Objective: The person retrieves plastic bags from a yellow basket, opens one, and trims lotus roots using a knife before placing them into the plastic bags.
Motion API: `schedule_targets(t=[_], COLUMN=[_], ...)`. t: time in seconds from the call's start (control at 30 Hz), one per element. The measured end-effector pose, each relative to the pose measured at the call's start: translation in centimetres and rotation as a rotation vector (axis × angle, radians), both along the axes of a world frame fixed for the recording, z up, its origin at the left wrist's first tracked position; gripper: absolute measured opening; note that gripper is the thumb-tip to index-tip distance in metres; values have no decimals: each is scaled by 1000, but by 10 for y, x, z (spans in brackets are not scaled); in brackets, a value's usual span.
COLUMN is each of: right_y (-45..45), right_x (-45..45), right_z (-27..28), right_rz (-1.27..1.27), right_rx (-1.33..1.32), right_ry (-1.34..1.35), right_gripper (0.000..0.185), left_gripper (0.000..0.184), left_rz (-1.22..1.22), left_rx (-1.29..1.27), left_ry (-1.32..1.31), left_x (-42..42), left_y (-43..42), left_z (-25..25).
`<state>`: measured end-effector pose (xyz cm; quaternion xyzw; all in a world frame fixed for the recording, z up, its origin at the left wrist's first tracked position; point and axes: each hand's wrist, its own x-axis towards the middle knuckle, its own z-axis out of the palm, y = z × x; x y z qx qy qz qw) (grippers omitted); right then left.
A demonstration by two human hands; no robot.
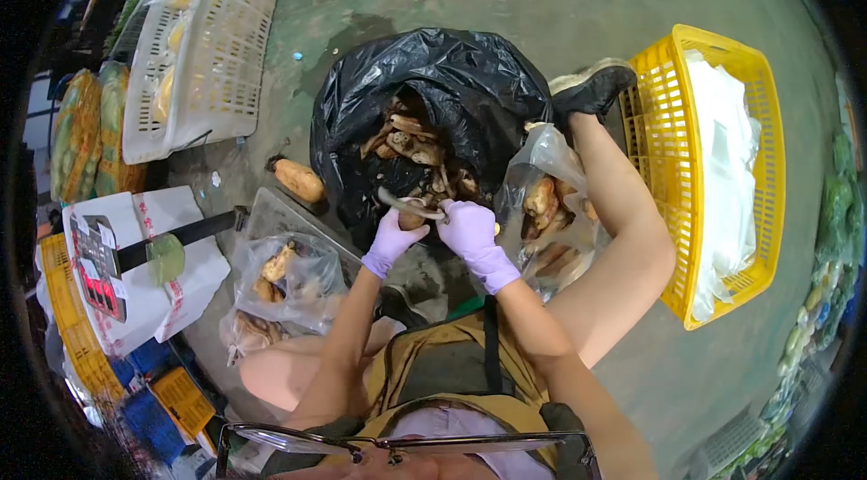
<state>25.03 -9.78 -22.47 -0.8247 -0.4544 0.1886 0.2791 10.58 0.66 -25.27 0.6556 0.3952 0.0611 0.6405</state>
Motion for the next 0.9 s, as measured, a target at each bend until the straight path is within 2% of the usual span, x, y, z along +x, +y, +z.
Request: schedule_targets(t=[0.03,0.17,0.23,0.33,0.37,0.4,0.47,0.57,0.67,0.7,0.8,0.83,0.9], right_y=[1,-3,-6,-11,-14,-23,-36,-21,-18,-20,-22,-24,-27], right_x=[-5,-7,-6,-2,5,21,31,9,-4,-9,-18,-22,-31], right_z=[2,19,24,7,1,-33,-53,1,30,30,30,28,29], right_rz=[4,38,60,37,-10,107,-72,-165,-173,-176,-183,-180,-157], right_rx=[69,12,-79,-64,-210,-425,-453,-143,1,27,106,120,116], right_ry=[-62,-117,-106,-55,1,-23,41,33,47,61,74,68,39], right_gripper=[9,11,18,12,18,21,18,18,17,16,15,15,20], left_gripper=[51,46,43,40,40,40,40,41,39,34,32,33,34], left_rz=[-30,-28,-46,-62,-81,-100,-84,-48,218,395,860,994,1093], left_rx=[25,0,124,205,281,358,453,539,75,-249,-691,-692,-732], left_ry=[-21,-35,0,-32,-70,-106,-122,-40,-122,-217,-490,-505,-425], left_x=[4,7,1,0,-3,-6,-4,-5,-8,-7,-1,1,2], left_y=[-2,-13,-19,-25,-28,-30,-26,-17,-17,-21,-24,-24,-28], left_z=[13,42,48,82,88,96,109,103,81,85,80,72,70])
